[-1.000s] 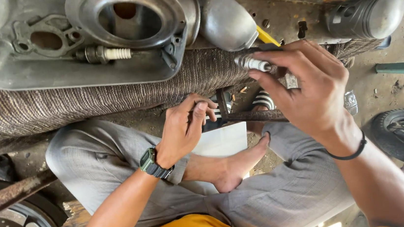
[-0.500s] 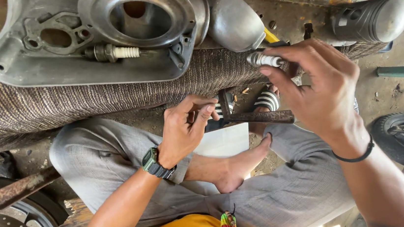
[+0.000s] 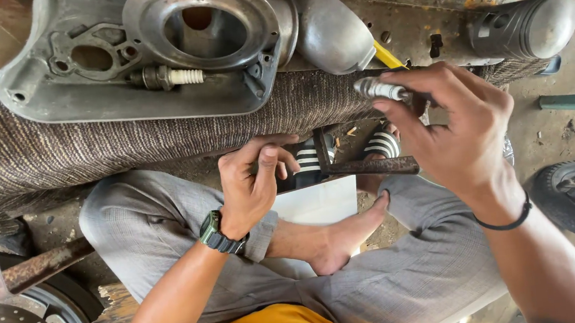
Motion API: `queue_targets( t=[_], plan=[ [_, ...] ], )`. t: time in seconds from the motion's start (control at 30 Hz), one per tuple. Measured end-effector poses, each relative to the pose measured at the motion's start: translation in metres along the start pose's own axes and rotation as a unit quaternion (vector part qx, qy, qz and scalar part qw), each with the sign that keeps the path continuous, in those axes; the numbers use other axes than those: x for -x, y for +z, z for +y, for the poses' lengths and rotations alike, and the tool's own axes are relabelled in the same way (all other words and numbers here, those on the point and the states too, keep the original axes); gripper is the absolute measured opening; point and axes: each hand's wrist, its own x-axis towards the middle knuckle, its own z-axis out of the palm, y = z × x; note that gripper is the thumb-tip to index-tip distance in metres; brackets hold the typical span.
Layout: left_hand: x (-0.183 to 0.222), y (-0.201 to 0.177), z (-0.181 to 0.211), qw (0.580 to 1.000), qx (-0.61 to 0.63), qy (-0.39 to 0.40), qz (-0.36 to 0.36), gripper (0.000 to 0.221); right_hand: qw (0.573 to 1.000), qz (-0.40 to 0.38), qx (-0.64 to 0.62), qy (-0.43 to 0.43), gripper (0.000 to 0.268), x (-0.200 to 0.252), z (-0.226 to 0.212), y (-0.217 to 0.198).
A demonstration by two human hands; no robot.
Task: Cleaning and adjusting a motorcycle spark plug using a small metal tool
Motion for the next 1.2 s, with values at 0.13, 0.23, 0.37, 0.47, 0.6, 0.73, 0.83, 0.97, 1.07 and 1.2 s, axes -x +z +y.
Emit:
queue_targets(
  t=[0.13,0.23,0.37,0.47,0.6,0.73,0.83,0.97,1.07,1.2],
  plan=[
    [-0.001,0.002,0.001,1.0,0.014,-0.007,-0.013,0.025,0.998,-0.056,0.021,0.02,0.022,0.0,0.001,0.005],
    [-0.001,0.002,0.001,1.0,0.024,-0.009,-0.011,0.029,0.999,-0.035,0.015,0.024,0.023,-0.001,-0.004,0.0],
    [-0.001,0.001,0.001,0.999,0.028,-0.015,-0.014,0.024,0.997,-0.068,0.008,0.033,0.025,-0.005,-0.004,0.008],
    [0.001,0.001,0.002,1.0,0.012,0.004,-0.012,0.025,0.999,-0.038,-0.002,0.03,0.024,-0.005,-0.005,0.005],
    [0.001,0.001,-0.002,0.998,-0.013,0.057,0.001,0.027,0.986,0.006,-0.108,0.13,0.024,0.0,-0.026,-0.01],
    [-0.002,0.011,-0.001,0.992,-0.029,0.121,-0.024,0.04,0.889,0.024,-0.364,0.278,0.027,0.018,-0.036,-0.014],
    [-0.007,0.021,0.013,0.985,-0.037,0.161,-0.058,0.05,0.726,0.049,-0.589,0.351,0.019,0.026,-0.045,-0.02],
    [-0.014,0.036,0.041,0.967,-0.067,0.233,-0.073,0.052,0.614,0.059,-0.702,0.355,0.01,0.03,-0.065,-0.034],
    [-0.028,0.043,0.059,0.948,-0.099,0.273,-0.128,0.051,0.586,0.066,-0.73,0.345,0.016,0.034,-0.072,-0.033],
    [-0.044,0.053,0.072,0.929,-0.119,0.323,-0.134,0.045,0.576,0.073,-0.74,0.339,0.017,0.032,-0.067,-0.03]
  ],
)
